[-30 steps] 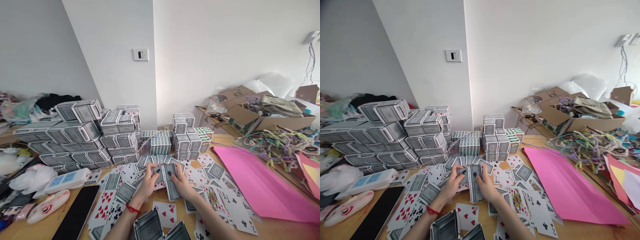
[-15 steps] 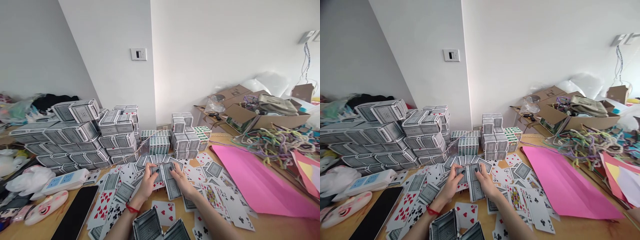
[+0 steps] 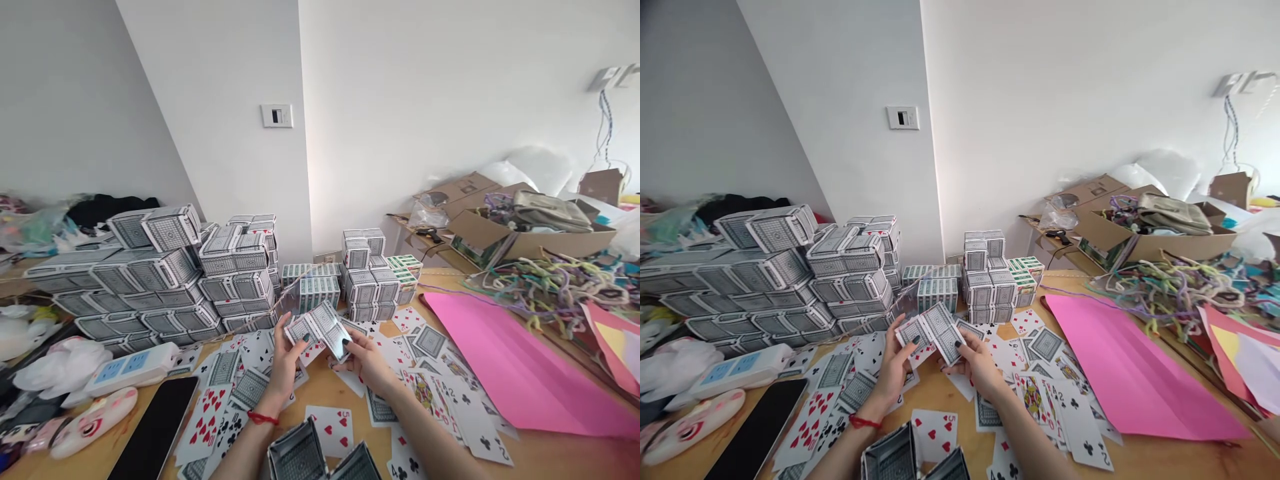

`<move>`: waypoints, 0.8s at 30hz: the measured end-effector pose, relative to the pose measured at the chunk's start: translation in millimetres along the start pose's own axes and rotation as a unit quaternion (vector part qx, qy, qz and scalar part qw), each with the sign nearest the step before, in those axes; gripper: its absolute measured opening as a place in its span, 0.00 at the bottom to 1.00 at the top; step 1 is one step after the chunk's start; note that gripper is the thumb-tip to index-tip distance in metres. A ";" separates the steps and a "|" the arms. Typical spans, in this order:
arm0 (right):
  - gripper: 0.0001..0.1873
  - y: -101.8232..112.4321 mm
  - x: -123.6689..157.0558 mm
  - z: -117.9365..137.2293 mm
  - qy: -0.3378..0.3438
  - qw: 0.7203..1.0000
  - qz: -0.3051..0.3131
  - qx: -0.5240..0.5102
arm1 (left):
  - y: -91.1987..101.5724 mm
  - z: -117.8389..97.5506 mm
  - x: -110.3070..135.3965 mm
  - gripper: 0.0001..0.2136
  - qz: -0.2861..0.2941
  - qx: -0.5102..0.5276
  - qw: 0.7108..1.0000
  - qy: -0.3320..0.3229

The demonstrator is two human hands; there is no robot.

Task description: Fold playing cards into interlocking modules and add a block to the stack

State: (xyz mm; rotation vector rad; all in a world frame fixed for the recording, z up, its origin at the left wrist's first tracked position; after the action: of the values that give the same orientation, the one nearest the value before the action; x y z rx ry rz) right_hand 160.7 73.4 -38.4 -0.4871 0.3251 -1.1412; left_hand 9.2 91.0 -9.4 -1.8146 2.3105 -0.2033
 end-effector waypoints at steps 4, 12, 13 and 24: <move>0.18 -0.9 -0.2 0.1 0.023 1.000 -0.017 0.011 | -23.0 10.2 -2.9 0.22 0.082 0.055 0.995 0.027; 0.24 3.6 0.7 7.2 0.045 0.967 -0.034 0.249 | -16.7 27.5 -4.0 0.13 0.063 0.124 0.986 0.091; 0.23 7.2 2.2 13.4 0.062 0.951 -0.058 0.297 | -17.0 25.9 -3.4 0.11 0.064 0.131 0.985 0.092; 0.14 -3.6 13.7 46.9 0.158 0.769 -0.116 0.609 | -9.7 25.5 0.0 0.06 0.013 0.072 0.991 0.116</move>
State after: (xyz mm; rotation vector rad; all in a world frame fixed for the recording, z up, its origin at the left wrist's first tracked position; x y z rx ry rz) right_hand 185.9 69.1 3.3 0.8572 -0.2419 -1.4205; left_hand 24.4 89.0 -32.0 -1.7701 2.3967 -0.5914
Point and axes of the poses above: each hand's wrist, its own x-axis away from the middle knuckle, its own y-axis out of the back of the hand, z = x × y, the point moved 10 cm from there along -x, towards the middle knuckle, and after that the axes turned 10 degrees about z, right-handed, at the moved point
